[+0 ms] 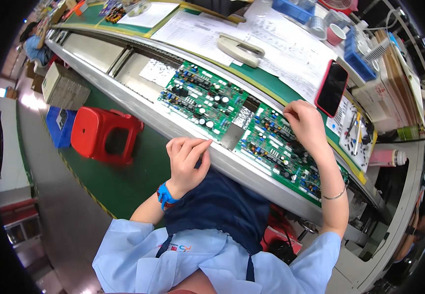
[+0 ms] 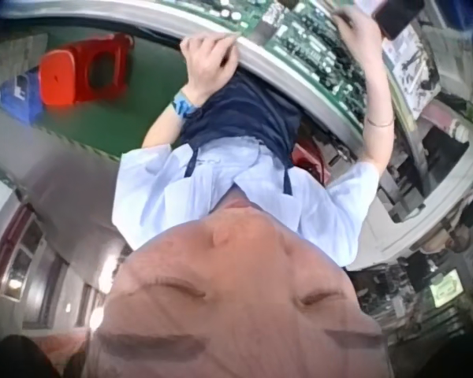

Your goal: The person places small electronic components onto a green circuit board, pressing them into place by hand. They then handle a printed document, folding it and placing it on the workbench.

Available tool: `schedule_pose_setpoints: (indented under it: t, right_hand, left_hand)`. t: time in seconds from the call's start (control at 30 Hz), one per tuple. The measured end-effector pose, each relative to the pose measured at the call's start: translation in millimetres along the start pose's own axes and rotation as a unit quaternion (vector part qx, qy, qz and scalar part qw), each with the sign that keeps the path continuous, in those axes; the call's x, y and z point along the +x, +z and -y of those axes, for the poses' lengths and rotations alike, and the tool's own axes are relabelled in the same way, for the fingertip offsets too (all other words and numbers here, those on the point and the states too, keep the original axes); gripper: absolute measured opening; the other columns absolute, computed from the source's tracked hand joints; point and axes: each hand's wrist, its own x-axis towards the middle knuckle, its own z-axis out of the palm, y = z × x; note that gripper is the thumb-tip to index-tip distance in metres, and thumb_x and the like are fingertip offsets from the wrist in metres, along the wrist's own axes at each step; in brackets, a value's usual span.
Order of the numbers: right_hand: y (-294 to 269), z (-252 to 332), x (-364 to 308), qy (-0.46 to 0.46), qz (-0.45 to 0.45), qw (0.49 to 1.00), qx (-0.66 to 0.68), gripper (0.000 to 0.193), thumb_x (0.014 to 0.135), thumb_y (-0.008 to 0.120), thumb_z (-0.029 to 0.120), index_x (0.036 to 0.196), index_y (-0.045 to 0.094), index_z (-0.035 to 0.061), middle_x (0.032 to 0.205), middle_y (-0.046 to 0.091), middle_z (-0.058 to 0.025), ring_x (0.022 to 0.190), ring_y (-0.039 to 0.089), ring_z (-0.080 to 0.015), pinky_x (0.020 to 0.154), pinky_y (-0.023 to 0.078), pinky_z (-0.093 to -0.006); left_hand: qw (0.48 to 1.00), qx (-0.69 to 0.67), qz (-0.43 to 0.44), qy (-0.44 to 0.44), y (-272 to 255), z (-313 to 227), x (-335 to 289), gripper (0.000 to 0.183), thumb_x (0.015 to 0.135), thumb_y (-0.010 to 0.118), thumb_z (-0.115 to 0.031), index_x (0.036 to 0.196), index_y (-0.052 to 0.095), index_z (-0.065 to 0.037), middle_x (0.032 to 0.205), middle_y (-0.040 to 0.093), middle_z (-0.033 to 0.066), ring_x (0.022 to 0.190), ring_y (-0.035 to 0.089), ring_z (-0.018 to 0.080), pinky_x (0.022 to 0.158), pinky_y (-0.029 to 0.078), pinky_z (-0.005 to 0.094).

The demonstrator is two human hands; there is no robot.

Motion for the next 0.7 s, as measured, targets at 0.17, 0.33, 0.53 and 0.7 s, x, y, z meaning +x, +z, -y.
schedule_pose_setpoints:
  t: [0.17, 0.33, 0.53, 0.7]
  right_hand:
    - [3.1, 73.0, 14.9, -0.129, 0.022, 0.984, 0.120, 0.015, 0.075, 0.062, -0.001, 0.088, 0.056, 0.0012, 0.082, 0.057, -0.0103, 0.080, 0.056, -0.0251, 0.073, 0.044, -0.0334]
    - [28.7, 96.0, 23.2, -0.158, 0.086, 0.973, 0.141, 0.018, 0.076, 0.058, -0.002, 0.091, 0.050, 0.0041, 0.084, 0.053, -0.0085, 0.084, 0.050, -0.0250, 0.077, 0.039, -0.0350]
    - [40.1, 110.0, 22.8, -0.181, 0.154, 0.961, 0.140, 0.016, 0.078, 0.056, -0.001, 0.091, 0.049, 0.0062, 0.081, 0.053, -0.0062, 0.083, 0.050, -0.0241, 0.077, 0.035, -0.0352]
    - [48.0, 110.6, 19.2, -0.242, 0.076, 0.967, -0.001, 0.024, 0.073, 0.064, 0.004, 0.094, 0.053, 0.0079, 0.091, 0.055, -0.0046, 0.091, 0.049, -0.0252, 0.079, 0.035, -0.0368]
  left_hand:
    - [0.999, -0.030, -0.033, 0.008, -9.6, 9.7, -5.1, 0.028, 0.064, 0.063, 0.002, 0.090, 0.065, -0.008, 0.090, 0.062, 0.0013, 0.081, 0.051, 0.0207, 0.081, 0.036, 0.0354]
    - [0.999, -0.028, -0.045, -0.001, -18.2, 19.7, -6.0, 0.027, 0.065, 0.061, 0.004, 0.089, 0.065, -0.008, 0.090, 0.063, 0.0023, 0.081, 0.052, 0.0215, 0.081, 0.037, 0.0355]
    - [0.998, -0.030, -0.051, -0.017, -24.9, 31.3, -8.4, 0.028, 0.065, 0.060, 0.006, 0.090, 0.064, -0.006, 0.090, 0.063, 0.0038, 0.081, 0.052, 0.0220, 0.080, 0.038, 0.0361]
    - [0.998, -0.031, -0.060, -0.014, -29.9, 37.7, -2.9, 0.029, 0.066, 0.060, 0.008, 0.091, 0.064, -0.005, 0.090, 0.063, 0.0047, 0.082, 0.052, 0.0228, 0.080, 0.039, 0.0365]
